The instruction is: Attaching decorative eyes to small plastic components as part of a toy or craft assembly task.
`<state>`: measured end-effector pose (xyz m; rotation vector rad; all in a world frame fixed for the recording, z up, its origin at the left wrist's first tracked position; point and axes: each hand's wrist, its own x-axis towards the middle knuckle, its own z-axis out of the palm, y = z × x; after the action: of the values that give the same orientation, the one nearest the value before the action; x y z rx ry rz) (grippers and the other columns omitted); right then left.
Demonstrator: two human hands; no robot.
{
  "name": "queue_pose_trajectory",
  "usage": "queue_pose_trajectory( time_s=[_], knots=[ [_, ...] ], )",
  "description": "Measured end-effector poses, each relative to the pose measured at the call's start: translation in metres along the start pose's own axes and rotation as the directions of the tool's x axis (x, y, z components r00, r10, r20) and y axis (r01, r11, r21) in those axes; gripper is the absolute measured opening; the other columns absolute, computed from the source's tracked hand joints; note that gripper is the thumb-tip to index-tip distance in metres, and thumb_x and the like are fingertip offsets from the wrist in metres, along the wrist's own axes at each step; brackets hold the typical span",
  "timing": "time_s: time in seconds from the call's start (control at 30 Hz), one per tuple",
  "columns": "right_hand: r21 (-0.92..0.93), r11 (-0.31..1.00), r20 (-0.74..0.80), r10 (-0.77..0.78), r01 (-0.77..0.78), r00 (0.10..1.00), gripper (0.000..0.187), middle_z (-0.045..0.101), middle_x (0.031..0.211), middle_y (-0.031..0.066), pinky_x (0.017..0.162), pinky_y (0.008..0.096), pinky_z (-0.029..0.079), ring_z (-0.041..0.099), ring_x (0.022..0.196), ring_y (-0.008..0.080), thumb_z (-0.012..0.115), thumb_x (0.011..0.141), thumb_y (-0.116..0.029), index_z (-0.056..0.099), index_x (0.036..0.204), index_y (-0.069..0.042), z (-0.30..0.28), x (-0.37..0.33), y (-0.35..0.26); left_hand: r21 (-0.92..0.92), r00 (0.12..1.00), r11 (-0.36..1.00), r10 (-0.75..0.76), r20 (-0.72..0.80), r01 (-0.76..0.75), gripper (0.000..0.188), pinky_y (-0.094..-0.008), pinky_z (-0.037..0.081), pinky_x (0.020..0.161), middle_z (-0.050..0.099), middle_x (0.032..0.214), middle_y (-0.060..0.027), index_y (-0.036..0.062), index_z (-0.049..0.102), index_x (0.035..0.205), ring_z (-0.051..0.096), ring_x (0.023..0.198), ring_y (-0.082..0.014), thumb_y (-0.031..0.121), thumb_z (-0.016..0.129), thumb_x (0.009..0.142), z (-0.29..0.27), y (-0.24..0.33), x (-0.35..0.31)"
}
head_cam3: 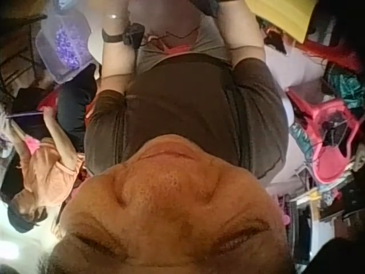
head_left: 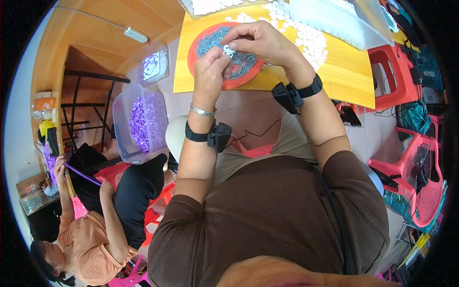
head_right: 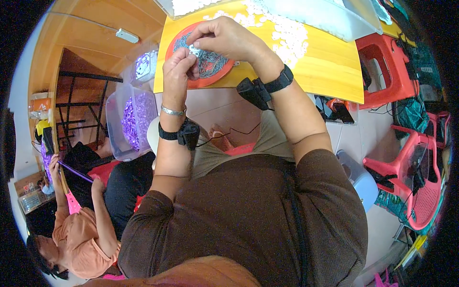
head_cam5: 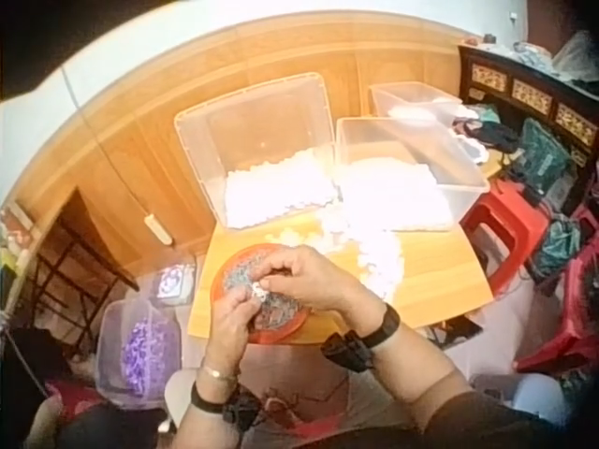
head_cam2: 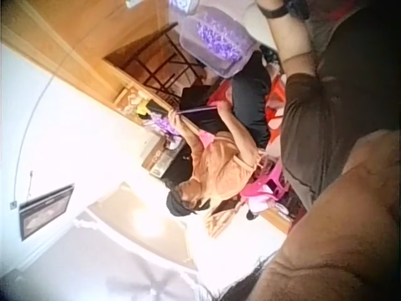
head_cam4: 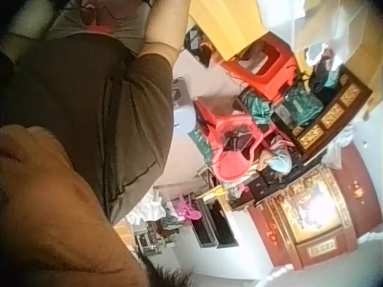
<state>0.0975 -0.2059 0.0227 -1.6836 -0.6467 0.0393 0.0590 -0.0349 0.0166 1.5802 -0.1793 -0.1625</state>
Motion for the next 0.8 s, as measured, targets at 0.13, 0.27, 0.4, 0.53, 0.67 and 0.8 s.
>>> queue_pose_trajectory(
  time_s=[0.13,0.27,0.4,0.53,0.67,0.8],
  knots=[
    [-0.088,0.996,-0.011,-0.01,0.009,1.0,0.017,0.065,0.086,0.0045,0.075,0.0235,0.048,0.058,0.081,0.0094,0.06,0.082,-0.009,0.065,0.095,0.001,0.003,0.0,0.0,0.023,1.0,1.0,0.001,-0.026,0.0,0.016,-0.0188,0.033,0.048,0.049,0.06,0.0011,0.0079,0.05,0.07,0.043,0.051,-0.0065,0.012,0.048,0.085,0.001,-0.002,0.0],
    [-0.082,0.996,-0.045,-0.038,0.034,0.998,0.023,0.067,0.087,0.0099,0.072,0.0257,0.049,0.063,0.079,0.0137,0.061,0.08,-0.013,0.065,0.098,-0.001,0.007,0.001,0.002,-0.06,0.997,0.998,-0.022,-0.069,0.018,0.016,-0.0185,0.033,0.046,0.049,0.059,0.001,0.0075,0.051,0.071,0.043,0.049,-0.0062,0.012,0.047,0.085,0.003,-0.003,0.0],
    [-0.041,0.998,-0.003,-0.05,0.05,0.999,0.028,0.067,0.087,0.0107,0.073,0.0269,0.049,0.063,0.079,0.0162,0.063,0.077,-0.014,0.064,0.103,-0.003,0.01,0.0,-0.003,-0.153,0.996,0.988,0.02,-0.083,-0.033,0.014,-0.0191,0.035,0.044,0.051,0.06,-0.0003,0.0066,0.052,0.074,0.046,0.048,-0.0075,0.011,0.047,0.086,0.001,-0.006,0.002],
    [-0.319,0.918,0.018,-0.244,0.237,0.97,0.034,0.065,0.088,0.0112,0.07,0.0282,0.049,0.062,0.077,0.0199,0.064,0.073,-0.009,0.063,0.106,-0.004,0.013,0.001,-0.004,-0.225,0.993,0.974,-0.06,-0.098,0.037,0.012,-0.0196,0.038,0.044,0.054,0.061,-0.0019,0.0056,0.053,0.077,0.05,0.048,-0.0094,0.011,0.047,0.086,0.001,-0.005,0.002],
    [-0.441,0.849,0.005,-0.323,0.292,0.947,0.038,0.063,0.087,0.0119,0.068,0.0283,0.048,0.06,0.073,0.0233,0.062,0.069,-0.004,0.062,0.107,-0.004,0.018,0.002,-0.001,-0.272,0.99,0.961,-0.078,-0.119,0.043,0.014,-0.0198,0.04,0.045,0.056,0.062,-0.004,0.0044,0.054,0.076,0.051,0.049,-0.0102,0.011,0.046,0.085,0.0,-0.007,0.003],
    [-0.438,0.856,-0.003,-0.305,0.273,0.952,0.037,0.063,0.088,0.0122,0.069,0.0291,0.049,0.06,0.072,0.0231,0.061,0.069,-0.003,0.062,0.106,-0.004,0.021,0.001,0.0,-0.285,0.988,0.958,-0.069,-0.14,0.027,0.016,-0.0199,0.04,0.044,0.057,0.061,-0.0054,0.0031,0.054,0.073,0.052,0.049,-0.0104,0.01,0.045,0.084,0.002,-0.005,0.003]
  ],
)
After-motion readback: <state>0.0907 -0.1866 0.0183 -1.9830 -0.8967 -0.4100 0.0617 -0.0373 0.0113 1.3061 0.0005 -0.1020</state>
